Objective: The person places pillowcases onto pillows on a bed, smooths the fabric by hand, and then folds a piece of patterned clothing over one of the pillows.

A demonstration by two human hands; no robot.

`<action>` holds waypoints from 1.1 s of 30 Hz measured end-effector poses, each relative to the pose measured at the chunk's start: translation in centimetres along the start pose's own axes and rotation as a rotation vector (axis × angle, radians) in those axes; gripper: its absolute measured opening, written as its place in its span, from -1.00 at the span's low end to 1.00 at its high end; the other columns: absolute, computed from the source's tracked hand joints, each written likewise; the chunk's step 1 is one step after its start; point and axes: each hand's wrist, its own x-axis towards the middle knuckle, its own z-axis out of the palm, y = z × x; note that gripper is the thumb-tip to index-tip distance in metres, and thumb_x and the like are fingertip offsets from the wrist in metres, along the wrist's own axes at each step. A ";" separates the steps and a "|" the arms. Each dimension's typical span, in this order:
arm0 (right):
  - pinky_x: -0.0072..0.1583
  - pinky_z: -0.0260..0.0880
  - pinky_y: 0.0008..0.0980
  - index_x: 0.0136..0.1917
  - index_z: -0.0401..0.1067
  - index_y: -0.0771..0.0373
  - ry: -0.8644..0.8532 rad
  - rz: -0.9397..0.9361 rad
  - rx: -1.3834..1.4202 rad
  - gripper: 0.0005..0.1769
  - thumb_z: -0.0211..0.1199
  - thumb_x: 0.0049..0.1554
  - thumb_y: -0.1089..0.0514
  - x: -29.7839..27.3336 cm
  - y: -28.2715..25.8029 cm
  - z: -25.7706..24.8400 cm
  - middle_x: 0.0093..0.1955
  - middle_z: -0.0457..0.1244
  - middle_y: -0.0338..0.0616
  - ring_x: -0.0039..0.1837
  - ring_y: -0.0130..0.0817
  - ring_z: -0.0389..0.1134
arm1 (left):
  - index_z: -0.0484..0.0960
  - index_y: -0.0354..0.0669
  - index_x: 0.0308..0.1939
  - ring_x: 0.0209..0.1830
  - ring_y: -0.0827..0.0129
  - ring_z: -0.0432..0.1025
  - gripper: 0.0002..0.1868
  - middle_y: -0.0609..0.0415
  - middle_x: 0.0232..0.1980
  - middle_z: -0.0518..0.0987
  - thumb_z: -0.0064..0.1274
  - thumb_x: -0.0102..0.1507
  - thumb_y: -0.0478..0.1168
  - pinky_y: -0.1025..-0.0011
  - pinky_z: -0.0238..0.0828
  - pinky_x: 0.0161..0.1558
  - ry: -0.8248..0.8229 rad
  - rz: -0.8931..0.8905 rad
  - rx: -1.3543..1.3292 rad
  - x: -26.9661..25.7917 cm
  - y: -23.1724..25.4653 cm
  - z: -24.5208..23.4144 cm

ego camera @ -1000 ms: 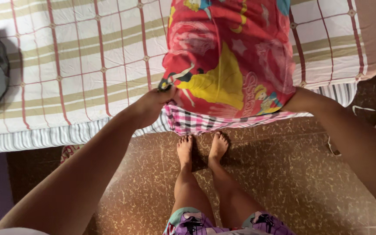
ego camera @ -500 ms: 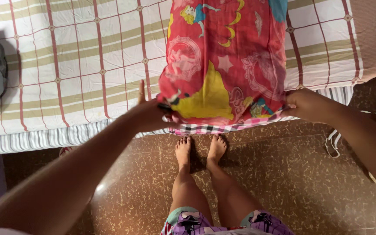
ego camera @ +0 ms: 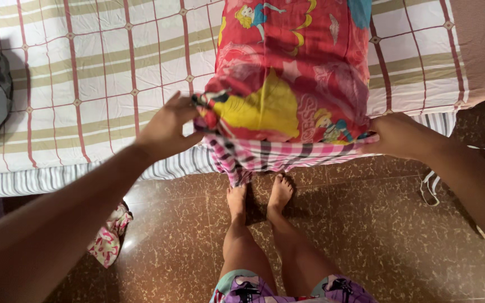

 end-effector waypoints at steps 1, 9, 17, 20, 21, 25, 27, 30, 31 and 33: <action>0.09 0.43 -0.14 0.09 0.58 0.21 0.002 -0.001 0.001 -0.41 0.41 -0.01 -0.26 -0.1 -0.3 -0.4 -0.17 0.43 0.15 -0.06 -0.02 0.49 | 0.66 -0.15 -0.15 0.26 -0.08 0.42 -0.72 -0.13 0.11 0.56 0.30 0.11 -0.17 -0.14 -0.02 0.47 0.000 0.001 0.002 0.1 0.4 0.1; 0.01 0.39 -0.07 0.25 0.35 0.31 0.272 0.052 0.660 -0.46 0.46 0.11 0.07 -1.3 0.8 0.8 0.08 0.46 -0.02 0.07 -0.19 0.47 | 0.38 -0.20 -0.17 -0.21 0.55 0.45 -0.89 0.13 -0.25 0.54 0.02 0.38 -0.35 0.51 0.44 -0.13 0.369 -0.501 -0.848 3.5 0.3 5.4; 0.20 0.38 -0.36 0.01 0.44 0.22 0.187 -0.219 1.420 -0.97 0.21 0.33 0.23 1.8 2.3 1.3 -0.05 0.36 -0.17 0.07 -0.35 0.36 | 0.46 -0.07 -0.27 -0.59 0.56 0.23 -0.69 0.26 -0.45 0.44 -0.20 0.48 -0.03 0.49 0.33 -0.37 0.183 -0.918 -1.373 4.8 -8.1 11.1; 0.27 0.39 -0.34 -0.01 0.38 0.19 0.282 -0.235 1.866 -0.92 0.13 0.38 0.24 3.6 0.7 0.2 -0.01 0.33 -0.23 0.13 -0.37 0.35 | 0.53 -0.10 -0.20 -0.60 0.62 0.22 -0.65 0.27 -0.40 0.49 -0.18 0.51 0.03 0.58 0.25 -0.40 -0.007 -0.920 -1.623 5.6 -8.0 10.0; 0.29 0.43 -0.34 0.04 0.41 0.15 0.409 -0.012 1.884 -0.88 0.05 0.30 0.19 4.1 0.0 -0.5 0.04 0.37 -0.26 0.14 -0.39 0.39 | 0.59 -0.14 -0.13 -0.59 0.64 0.24 -0.62 0.25 -0.35 0.55 -0.17 0.51 0.04 0.66 0.15 -0.45 -0.145 -0.913 -1.762 6.1 -7.2 9.2; 0.28 0.43 -0.31 0.07 0.35 0.16 0.422 -0.008 1.788 -0.92 0.04 0.34 0.18 4.7 0.6 -2.4 0.05 0.33 -0.22 0.15 -0.35 0.38 | 0.56 -0.19 -0.07 -0.22 0.37 0.60 -0.60 0.11 -0.22 0.68 -0.26 0.40 0.03 0.41 0.55 0.09 -0.179 -1.165 -1.575 8.9 -2.7 4.7; 0.18 0.29 -0.31 0.14 0.35 0.23 0.335 -0.154 1.556 -0.94 0.10 0.45 0.21 5.0 1.7 -3.1 -0.02 0.21 -0.18 0.03 -0.34 0.21 | 0.55 -0.15 -0.01 -0.17 0.43 0.53 -0.71 0.18 -0.17 0.64 -0.15 0.40 -0.05 0.35 0.47 0.15 -0.278 -1.011 -1.438 9.8 -1.9 2.6; 0.36 0.43 -0.32 0.09 0.40 0.25 0.207 -0.088 1.773 -0.88 0.12 0.37 0.16 4.1 3.0 -4.6 -0.01 0.34 -0.20 0.13 -0.35 0.41 | 0.53 -0.10 -0.05 -0.19 0.40 0.54 -0.81 0.18 -0.18 0.62 -0.11 0.36 -0.14 0.34 0.54 0.06 -0.169 -1.112 -1.392 9.2 -2.8 1.6; 0.36 0.43 -0.32 0.09 0.40 0.25 0.206 -0.089 1.775 -0.88 0.12 0.37 0.16 4.1 2.9 -4.8 -0.01 0.34 -0.20 0.13 -0.35 0.41 | 0.53 -0.10 -0.05 -0.19 0.40 0.54 -0.81 0.18 -0.18 0.62 -0.11 0.36 -0.14 0.34 0.54 0.06 -0.169 -1.114 -1.390 8.8 -3.6 1.9; 0.31 0.42 -0.22 0.14 0.44 0.20 -0.027 -0.487 1.969 -0.81 0.18 0.25 0.29 3.9 3.2 -4.9 -0.01 0.34 -0.17 0.11 -0.30 0.40 | 0.57 -0.21 -0.03 -0.25 0.41 0.45 -0.82 0.13 -0.19 0.60 -0.01 0.43 -0.17 0.37 0.49 -0.04 0.038 -0.841 -1.587 7.8 -5.7 3.5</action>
